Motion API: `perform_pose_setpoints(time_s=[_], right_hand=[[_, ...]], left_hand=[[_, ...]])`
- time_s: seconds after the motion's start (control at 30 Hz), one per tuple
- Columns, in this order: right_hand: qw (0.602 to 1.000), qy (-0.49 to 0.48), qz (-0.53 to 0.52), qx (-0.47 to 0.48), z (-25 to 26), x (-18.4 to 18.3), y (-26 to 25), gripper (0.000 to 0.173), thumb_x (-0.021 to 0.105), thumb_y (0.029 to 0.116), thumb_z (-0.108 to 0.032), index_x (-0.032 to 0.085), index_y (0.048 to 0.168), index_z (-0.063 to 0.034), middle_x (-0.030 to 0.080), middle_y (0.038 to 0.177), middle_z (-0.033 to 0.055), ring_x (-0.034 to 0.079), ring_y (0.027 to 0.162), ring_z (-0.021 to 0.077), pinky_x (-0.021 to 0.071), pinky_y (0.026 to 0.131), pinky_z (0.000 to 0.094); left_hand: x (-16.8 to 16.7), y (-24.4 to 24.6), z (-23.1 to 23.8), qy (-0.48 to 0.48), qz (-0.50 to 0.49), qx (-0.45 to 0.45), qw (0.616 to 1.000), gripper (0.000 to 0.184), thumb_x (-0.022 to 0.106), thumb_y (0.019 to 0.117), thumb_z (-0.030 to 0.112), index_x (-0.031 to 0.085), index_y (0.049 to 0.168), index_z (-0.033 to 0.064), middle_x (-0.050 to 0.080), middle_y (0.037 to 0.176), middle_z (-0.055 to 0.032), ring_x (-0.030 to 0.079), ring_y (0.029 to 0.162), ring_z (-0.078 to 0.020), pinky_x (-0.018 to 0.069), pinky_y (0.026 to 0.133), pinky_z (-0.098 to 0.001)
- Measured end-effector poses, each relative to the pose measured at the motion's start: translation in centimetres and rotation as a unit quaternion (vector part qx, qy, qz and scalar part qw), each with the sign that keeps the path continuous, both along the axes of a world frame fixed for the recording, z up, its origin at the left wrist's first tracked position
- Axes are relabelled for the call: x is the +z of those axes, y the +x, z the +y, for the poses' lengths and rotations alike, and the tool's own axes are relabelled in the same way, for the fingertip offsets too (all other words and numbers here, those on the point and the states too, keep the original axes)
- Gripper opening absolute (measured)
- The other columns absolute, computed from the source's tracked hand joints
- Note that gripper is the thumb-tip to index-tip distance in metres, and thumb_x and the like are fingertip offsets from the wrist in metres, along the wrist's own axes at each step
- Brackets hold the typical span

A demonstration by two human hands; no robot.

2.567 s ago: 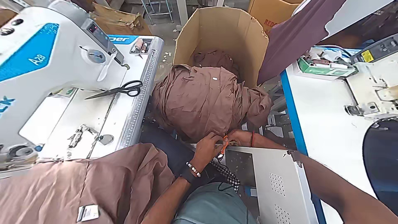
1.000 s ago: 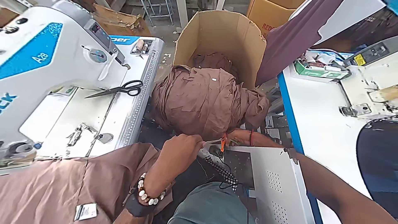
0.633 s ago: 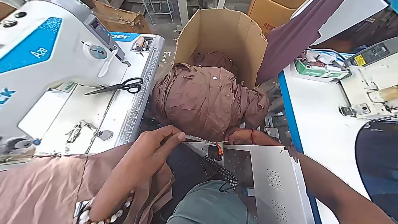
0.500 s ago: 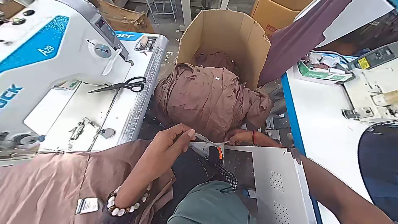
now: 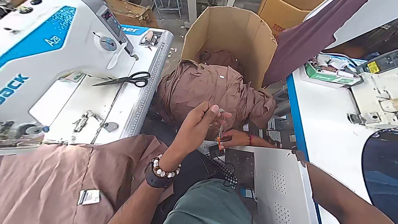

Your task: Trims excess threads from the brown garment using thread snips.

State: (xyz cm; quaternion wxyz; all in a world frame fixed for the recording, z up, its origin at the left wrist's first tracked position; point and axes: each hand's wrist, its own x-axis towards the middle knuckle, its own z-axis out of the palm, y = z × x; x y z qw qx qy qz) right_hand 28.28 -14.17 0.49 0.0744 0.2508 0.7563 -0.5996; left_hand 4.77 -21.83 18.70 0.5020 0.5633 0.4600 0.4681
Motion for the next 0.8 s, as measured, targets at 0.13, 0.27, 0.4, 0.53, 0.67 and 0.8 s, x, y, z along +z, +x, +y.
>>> perform_pose_setpoints(time_s=[0.13, 0.27, 0.4, 0.53, 0.67, 0.8], right_hand=[[0.998, 0.012, 0.053, -0.027, -0.1, -0.4, -0.6, 0.046, 0.075, 0.0926, -0.04, 0.072, 0.124, -0.0067, 0.073, 0.12, 0.0061, 0.067, 0.108, 0.0078, 0.0517, 0.099, 0.0316], [0.992, 0.044, 0.095, -0.069, -0.2, 0.3, -1.8, 0.035, 0.07, 0.0966, -0.038, 0.076, 0.112, -0.0061, 0.075, 0.106, 0.0025, 0.066, 0.095, 0.0014, 0.0528, 0.089, 0.027], [0.99, 0.098, 0.097, -0.035, 0.5, 0.0, -2.0, 0.036, 0.063, 0.1006, -0.034, 0.073, 0.094, -0.0002, 0.069, 0.088, 0.0078, 0.061, 0.08, 0.0076, 0.0508, 0.076, 0.0313], [0.992, 0.117, 0.004, 0.039, 0.6, 0.0, -2.1, 0.035, 0.059, 0.1004, -0.031, 0.07, 0.092, 0.0015, 0.065, 0.079, 0.0144, 0.061, 0.074, 0.0238, 0.0493, 0.071, 0.0491], [0.985, 0.127, -0.082, 0.088, 0.7, -0.6, -2.0, 0.048, 0.048, 0.1076, -0.041, 0.071, 0.099, 0.0009, 0.067, 0.084, 0.0192, 0.065, 0.08, 0.0324, 0.0508, 0.077, 0.0569], [0.984, 0.119, -0.09, 0.101, 0.8, -1.1, -2.2, 0.043, 0.052, 0.1059, -0.04, 0.073, 0.105, -0.0017, 0.07, 0.089, 0.0184, 0.068, 0.084, 0.032, 0.0515, 0.081, 0.0575]], left_hand=[[0.6, -0.4, -0.5, 0.036, 0.019, -0.056, 0.998, 0.032, 0.037, 0.1124, 0.022, 0.063, 0.103, 0.0044, 0.077, 0.108, -0.0081, 0.074, 0.102, -0.0203, 0.0611, 0.092, -0.0356], [0.7, -0.5, -1.4, 0.042, 0.023, -0.1, 0.994, 0.032, 0.039, 0.1119, 0.024, 0.063, 0.101, 0.0055, 0.074, 0.101, -0.003, 0.069, 0.094, -0.0096, 0.0569, 0.085, -0.0274], [0.7, -1.3, -2.4, 0.054, 0.032, -0.079, 0.995, 0.033, 0.039, 0.1118, 0.026, 0.064, 0.1, 0.0064, 0.075, 0.099, -0.0035, 0.072, 0.095, -0.0134, 0.059, 0.088, -0.0322], [0.3, -2.2, -3.3, 0.066, -0.041, -0.084, 0.993, 0.033, 0.036, 0.1125, 0.024, 0.061, 0.1, 0.006, 0.074, 0.094, -0.0058, 0.072, 0.094, -0.0172, 0.0585, 0.092, -0.0371], [-0.1, -2.8, -4.2, 0.076, -0.061, -0.094, 0.991, 0.033, 0.036, 0.1125, 0.025, 0.06, 0.099, 0.0073, 0.072, 0.091, -0.0049, 0.072, 0.089, -0.0165, 0.0588, 0.088, -0.0369], [-0.8, -3.6, -4.6, 0.062, -0.082, -0.041, 0.994, 0.033, 0.035, 0.1125, 0.024, 0.06, 0.099, 0.0076, 0.071, 0.087, -0.0042, 0.071, 0.086, -0.0171, 0.0586, 0.089, -0.0374]])
